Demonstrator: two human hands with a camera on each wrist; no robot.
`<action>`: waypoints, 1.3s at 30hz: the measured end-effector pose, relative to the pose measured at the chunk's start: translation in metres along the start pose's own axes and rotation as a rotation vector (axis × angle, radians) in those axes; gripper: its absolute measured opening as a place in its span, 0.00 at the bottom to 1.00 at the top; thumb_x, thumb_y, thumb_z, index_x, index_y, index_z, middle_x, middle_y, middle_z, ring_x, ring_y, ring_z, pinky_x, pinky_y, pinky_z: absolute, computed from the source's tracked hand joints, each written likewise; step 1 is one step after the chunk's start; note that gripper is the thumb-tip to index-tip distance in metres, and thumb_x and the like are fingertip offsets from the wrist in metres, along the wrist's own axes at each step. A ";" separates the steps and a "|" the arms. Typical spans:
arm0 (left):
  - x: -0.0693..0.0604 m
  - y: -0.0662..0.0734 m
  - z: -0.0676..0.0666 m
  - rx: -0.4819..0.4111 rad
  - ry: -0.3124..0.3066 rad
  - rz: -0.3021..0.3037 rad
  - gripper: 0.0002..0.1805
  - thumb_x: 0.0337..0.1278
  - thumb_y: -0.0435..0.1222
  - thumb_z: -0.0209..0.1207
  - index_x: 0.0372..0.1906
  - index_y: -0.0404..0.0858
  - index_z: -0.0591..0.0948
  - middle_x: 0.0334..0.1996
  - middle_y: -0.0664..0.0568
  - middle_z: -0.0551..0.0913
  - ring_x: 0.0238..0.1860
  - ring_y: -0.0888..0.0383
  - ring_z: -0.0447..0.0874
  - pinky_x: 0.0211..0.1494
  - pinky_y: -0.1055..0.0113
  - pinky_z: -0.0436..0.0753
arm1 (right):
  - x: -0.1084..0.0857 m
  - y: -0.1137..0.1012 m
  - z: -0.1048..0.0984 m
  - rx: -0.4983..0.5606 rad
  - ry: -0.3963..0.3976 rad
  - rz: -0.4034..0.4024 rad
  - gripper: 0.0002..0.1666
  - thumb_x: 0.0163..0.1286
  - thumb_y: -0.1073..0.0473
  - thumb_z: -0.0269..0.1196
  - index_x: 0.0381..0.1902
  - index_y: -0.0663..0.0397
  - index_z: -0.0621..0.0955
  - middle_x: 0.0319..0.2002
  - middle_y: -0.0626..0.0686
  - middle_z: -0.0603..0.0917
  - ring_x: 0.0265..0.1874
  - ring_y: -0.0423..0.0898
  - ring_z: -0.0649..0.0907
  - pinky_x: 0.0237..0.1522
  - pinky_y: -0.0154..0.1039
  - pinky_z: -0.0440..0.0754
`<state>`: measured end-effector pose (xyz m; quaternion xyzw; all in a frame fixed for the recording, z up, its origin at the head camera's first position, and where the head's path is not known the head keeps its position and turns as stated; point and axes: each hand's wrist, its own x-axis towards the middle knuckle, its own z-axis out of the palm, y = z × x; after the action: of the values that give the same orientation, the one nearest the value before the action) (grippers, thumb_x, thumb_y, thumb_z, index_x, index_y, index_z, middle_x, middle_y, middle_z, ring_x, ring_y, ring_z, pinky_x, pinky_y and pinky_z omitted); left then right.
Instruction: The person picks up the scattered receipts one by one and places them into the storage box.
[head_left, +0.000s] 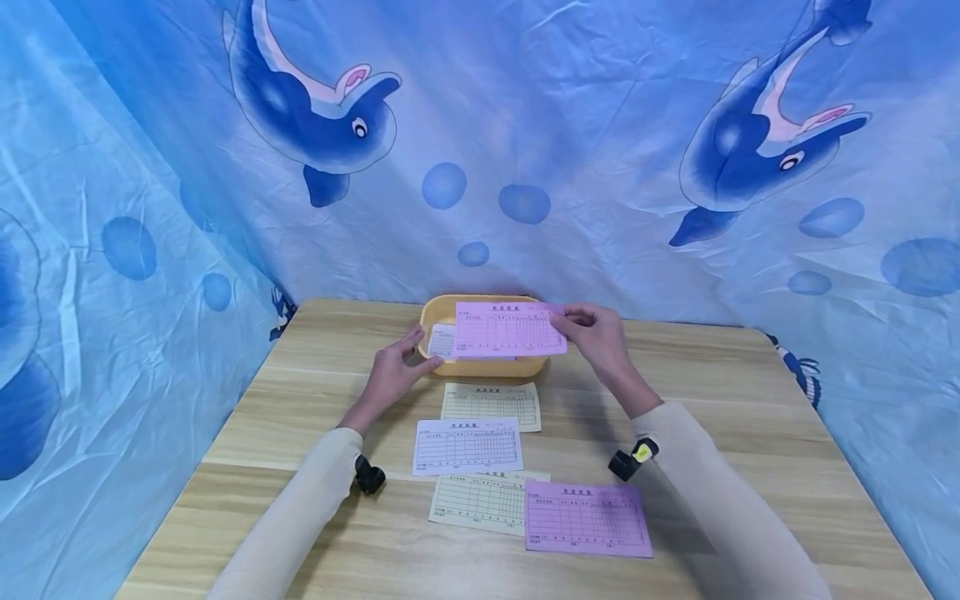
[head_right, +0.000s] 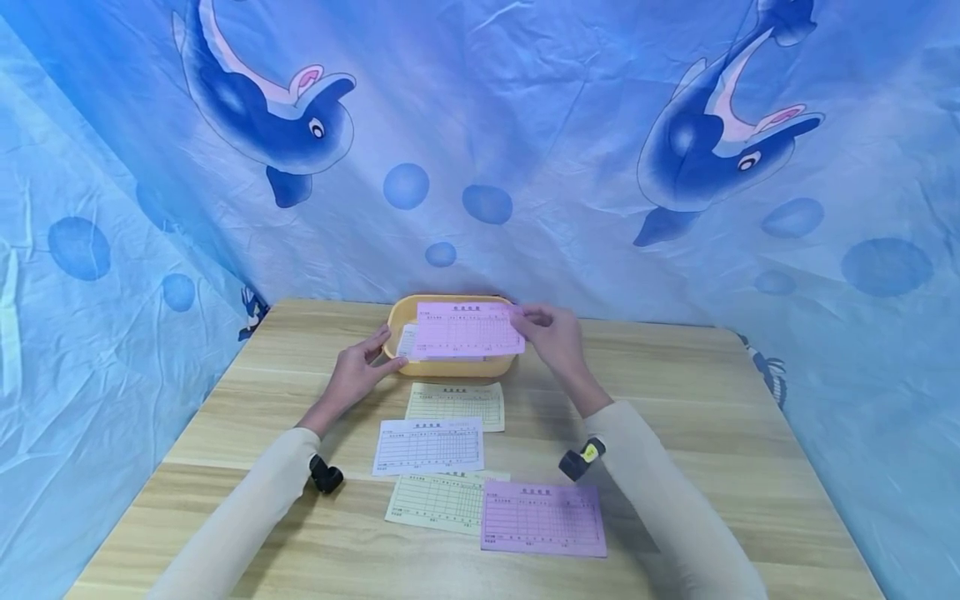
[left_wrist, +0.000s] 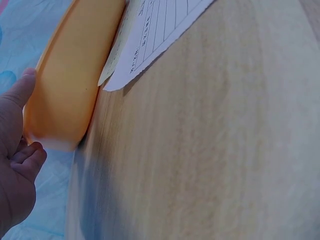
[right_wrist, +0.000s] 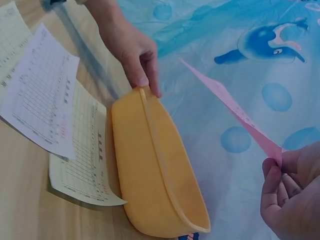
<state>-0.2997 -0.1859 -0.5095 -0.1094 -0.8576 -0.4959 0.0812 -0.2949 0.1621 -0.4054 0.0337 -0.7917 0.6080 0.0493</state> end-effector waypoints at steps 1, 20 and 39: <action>0.000 0.000 0.000 -0.001 0.000 0.000 0.46 0.57 0.49 0.72 0.73 0.30 0.67 0.77 0.39 0.62 0.76 0.45 0.64 0.72 0.56 0.75 | 0.004 0.001 0.002 0.009 0.005 -0.003 0.18 0.69 0.59 0.71 0.51 0.66 0.85 0.43 0.60 0.88 0.35 0.40 0.86 0.39 0.31 0.90; 0.001 0.002 -0.001 -0.006 0.005 -0.009 0.44 0.58 0.43 0.73 0.72 0.27 0.67 0.77 0.38 0.62 0.74 0.44 0.67 0.71 0.59 0.76 | 0.062 0.023 0.049 -0.119 0.028 0.131 0.16 0.67 0.60 0.71 0.50 0.63 0.86 0.45 0.61 0.90 0.42 0.51 0.89 0.45 0.40 0.91; 0.001 0.002 0.000 -0.012 -0.009 -0.009 0.43 0.59 0.42 0.72 0.73 0.29 0.67 0.78 0.40 0.61 0.76 0.47 0.64 0.72 0.61 0.75 | 0.070 0.046 0.090 -0.318 0.031 0.007 0.12 0.65 0.61 0.72 0.43 0.62 0.88 0.40 0.60 0.91 0.40 0.53 0.90 0.40 0.43 0.91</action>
<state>-0.3001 -0.1846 -0.5079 -0.1081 -0.8555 -0.5009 0.0744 -0.3726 0.0879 -0.4638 0.0133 -0.8771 0.4758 0.0641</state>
